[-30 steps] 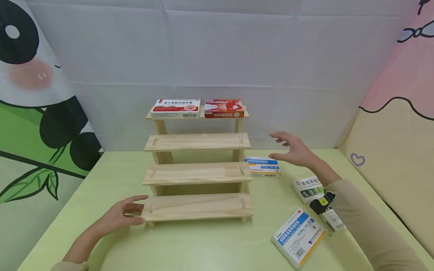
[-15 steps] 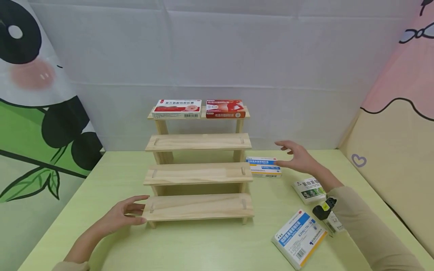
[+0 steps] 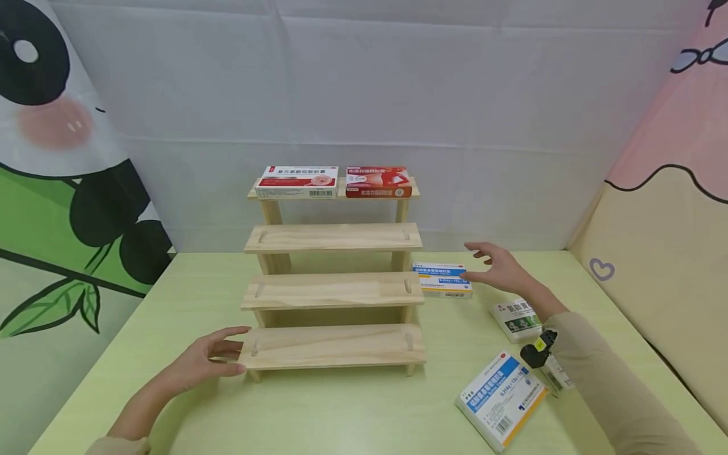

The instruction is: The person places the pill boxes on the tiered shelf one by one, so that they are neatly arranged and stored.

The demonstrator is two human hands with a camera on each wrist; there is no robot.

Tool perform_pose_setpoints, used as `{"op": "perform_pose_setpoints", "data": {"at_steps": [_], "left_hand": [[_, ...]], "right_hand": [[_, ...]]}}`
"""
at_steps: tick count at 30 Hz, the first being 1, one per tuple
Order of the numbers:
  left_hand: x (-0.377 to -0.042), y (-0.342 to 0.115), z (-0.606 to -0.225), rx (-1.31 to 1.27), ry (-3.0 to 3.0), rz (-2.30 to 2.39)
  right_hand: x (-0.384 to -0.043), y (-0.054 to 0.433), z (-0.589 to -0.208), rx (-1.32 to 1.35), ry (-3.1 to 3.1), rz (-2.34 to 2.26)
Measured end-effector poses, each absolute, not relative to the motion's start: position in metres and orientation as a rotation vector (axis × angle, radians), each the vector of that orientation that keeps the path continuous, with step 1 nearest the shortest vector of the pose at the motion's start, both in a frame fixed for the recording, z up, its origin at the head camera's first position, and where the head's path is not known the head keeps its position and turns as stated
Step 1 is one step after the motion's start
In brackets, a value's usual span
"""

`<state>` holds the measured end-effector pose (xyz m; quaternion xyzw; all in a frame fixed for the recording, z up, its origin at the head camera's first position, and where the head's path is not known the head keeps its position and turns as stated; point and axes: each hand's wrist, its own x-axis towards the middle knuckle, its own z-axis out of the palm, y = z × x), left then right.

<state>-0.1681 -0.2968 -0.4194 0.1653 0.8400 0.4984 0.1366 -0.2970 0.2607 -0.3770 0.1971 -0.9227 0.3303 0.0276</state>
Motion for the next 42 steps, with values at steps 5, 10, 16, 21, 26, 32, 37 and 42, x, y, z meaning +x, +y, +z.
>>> {"op": "perform_pose_setpoints", "data": {"at_steps": [5, 10, 16, 21, 26, 32, 37, 42], "left_hand": [[-0.168, -0.297, -0.420, 0.477, 2.425, 1.450], [-0.168, -0.297, -0.420, 0.459, 2.403, 1.459], [-0.168, -0.297, -0.419, 0.448, 2.416, 1.445], [-0.168, -0.296, -0.419, 0.448, 2.412, 1.450], [-0.167, -0.296, -0.419, 0.454, 2.417, 1.456], [-0.166, -0.297, -0.420, 0.463, 2.412, 1.469], [-0.166, -0.297, -0.421, 0.466, 2.411, 1.477], [-0.167, -0.297, -0.422, 0.478, 2.407, 1.484]], "right_hand": [[-0.300, 0.264, -0.386, 0.592, -2.880, 1.025], [-0.301, 0.268, -0.394, 0.549, -2.927, 1.004], [-0.304, 0.270, -0.401, 0.502, -2.974, 0.968], [-0.307, 0.272, -0.406, 0.491, -2.993, 0.973], [-0.310, 0.273, -0.411, 0.515, -3.008, 0.990], [-0.314, 0.270, -0.415, 0.544, -3.031, 1.011], [-0.318, 0.267, -0.417, 0.515, -3.061, 1.000], [-0.320, 0.265, -0.418, 0.473, -3.089, 0.994]]}}
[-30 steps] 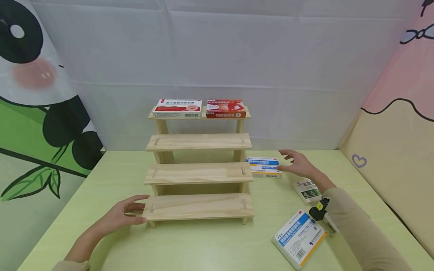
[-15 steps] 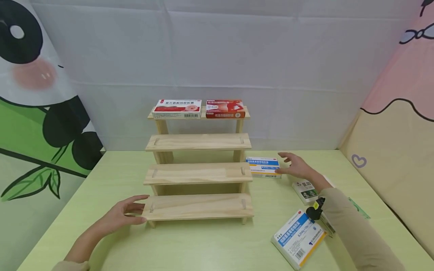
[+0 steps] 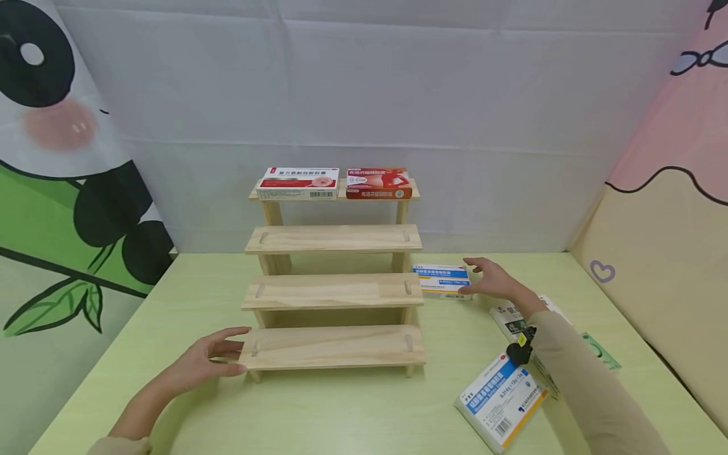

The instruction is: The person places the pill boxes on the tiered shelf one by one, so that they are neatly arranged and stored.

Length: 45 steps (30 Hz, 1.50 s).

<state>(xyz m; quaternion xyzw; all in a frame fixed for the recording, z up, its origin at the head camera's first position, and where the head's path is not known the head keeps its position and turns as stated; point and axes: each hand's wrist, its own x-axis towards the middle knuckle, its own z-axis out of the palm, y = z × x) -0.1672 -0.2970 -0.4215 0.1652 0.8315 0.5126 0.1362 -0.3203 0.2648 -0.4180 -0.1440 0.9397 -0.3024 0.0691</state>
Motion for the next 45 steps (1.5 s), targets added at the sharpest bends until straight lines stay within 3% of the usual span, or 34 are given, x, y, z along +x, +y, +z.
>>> {"op": "perform_pose_setpoints", "data": {"at_steps": [45], "left_hand": [[-0.167, -0.297, -0.420, 0.466, 2.408, 1.463]], "right_hand": [[-0.326, 0.268, -0.424, -0.491, 2.858, -0.870]]}}
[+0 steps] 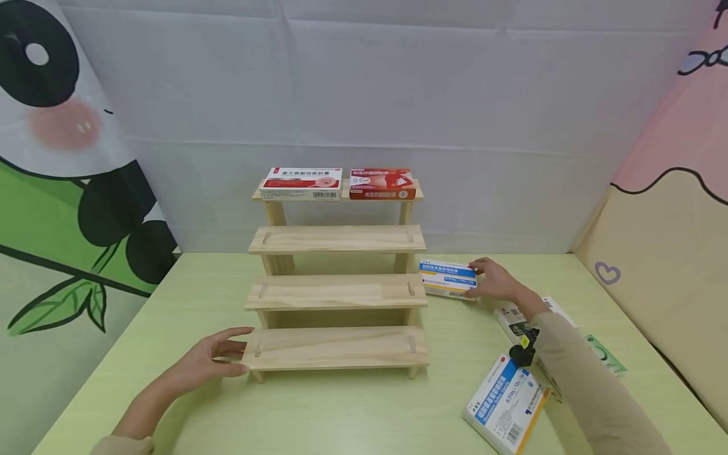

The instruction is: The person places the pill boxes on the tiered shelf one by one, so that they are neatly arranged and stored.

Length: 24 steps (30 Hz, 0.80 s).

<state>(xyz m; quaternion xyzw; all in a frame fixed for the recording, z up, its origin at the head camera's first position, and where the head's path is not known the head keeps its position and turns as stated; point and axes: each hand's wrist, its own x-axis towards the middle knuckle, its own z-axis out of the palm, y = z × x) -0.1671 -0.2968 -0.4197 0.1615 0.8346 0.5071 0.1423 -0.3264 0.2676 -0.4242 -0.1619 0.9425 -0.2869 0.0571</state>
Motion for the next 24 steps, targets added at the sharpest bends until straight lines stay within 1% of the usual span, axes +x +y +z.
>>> {"op": "perform_pose_setpoints", "data": {"at_steps": [10, 15, 24], "left_hand": [[-0.168, -0.296, -0.419, 0.436, 2.415, 1.445], [-0.167, -0.296, -0.419, 0.428, 2.420, 1.434], [-0.167, -0.296, -0.418, 0.475, 2.428, 1.449]], "right_hand": [[-0.320, 0.272, -0.406, -0.570, 2.933, -0.794], [-0.316, 0.277, -0.393, -0.570, 2.949, -0.774], [-0.307, 0.286, -0.366, -0.614, 2.991, -0.758]]}}
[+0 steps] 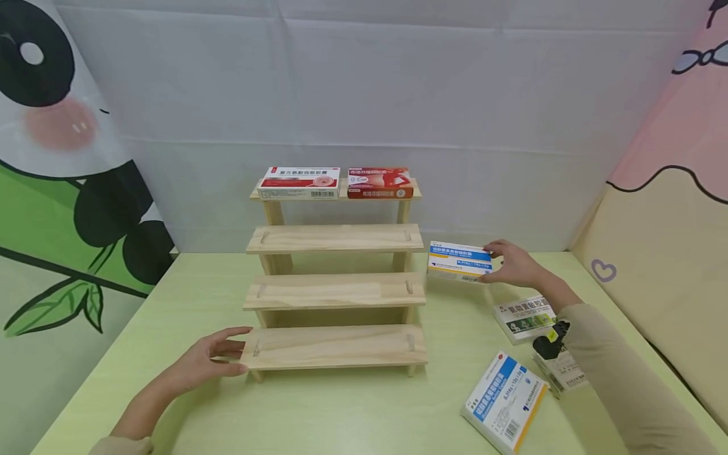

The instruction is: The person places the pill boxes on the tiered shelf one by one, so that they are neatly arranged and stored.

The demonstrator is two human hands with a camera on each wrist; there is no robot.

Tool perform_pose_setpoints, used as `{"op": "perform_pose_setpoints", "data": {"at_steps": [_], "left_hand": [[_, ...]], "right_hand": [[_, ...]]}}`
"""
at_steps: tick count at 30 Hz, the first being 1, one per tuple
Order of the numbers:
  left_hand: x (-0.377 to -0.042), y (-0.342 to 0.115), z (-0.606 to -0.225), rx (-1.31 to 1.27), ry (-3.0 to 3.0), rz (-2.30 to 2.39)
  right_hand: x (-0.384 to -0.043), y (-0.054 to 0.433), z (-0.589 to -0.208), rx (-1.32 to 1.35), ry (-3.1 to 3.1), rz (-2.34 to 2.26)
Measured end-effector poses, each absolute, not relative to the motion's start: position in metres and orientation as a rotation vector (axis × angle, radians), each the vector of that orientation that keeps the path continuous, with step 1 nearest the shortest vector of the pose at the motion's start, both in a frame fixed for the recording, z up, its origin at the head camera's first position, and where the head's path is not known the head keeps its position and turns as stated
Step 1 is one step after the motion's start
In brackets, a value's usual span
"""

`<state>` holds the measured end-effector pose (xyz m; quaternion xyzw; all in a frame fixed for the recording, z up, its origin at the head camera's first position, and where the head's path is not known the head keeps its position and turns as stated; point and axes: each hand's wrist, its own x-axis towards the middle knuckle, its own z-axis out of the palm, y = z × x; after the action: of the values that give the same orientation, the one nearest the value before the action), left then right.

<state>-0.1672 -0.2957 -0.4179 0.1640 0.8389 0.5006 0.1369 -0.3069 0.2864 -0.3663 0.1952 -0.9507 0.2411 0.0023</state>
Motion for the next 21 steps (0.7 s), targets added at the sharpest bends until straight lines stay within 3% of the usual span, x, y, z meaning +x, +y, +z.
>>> {"op": "perform_pose_setpoints", "data": {"at_steps": [21], "left_hand": [[-0.168, -0.297, -0.421, 0.472, 2.421, 1.454]], "right_hand": [[-0.299, 0.296, -0.298, 0.570, -2.883, 0.842]]}}
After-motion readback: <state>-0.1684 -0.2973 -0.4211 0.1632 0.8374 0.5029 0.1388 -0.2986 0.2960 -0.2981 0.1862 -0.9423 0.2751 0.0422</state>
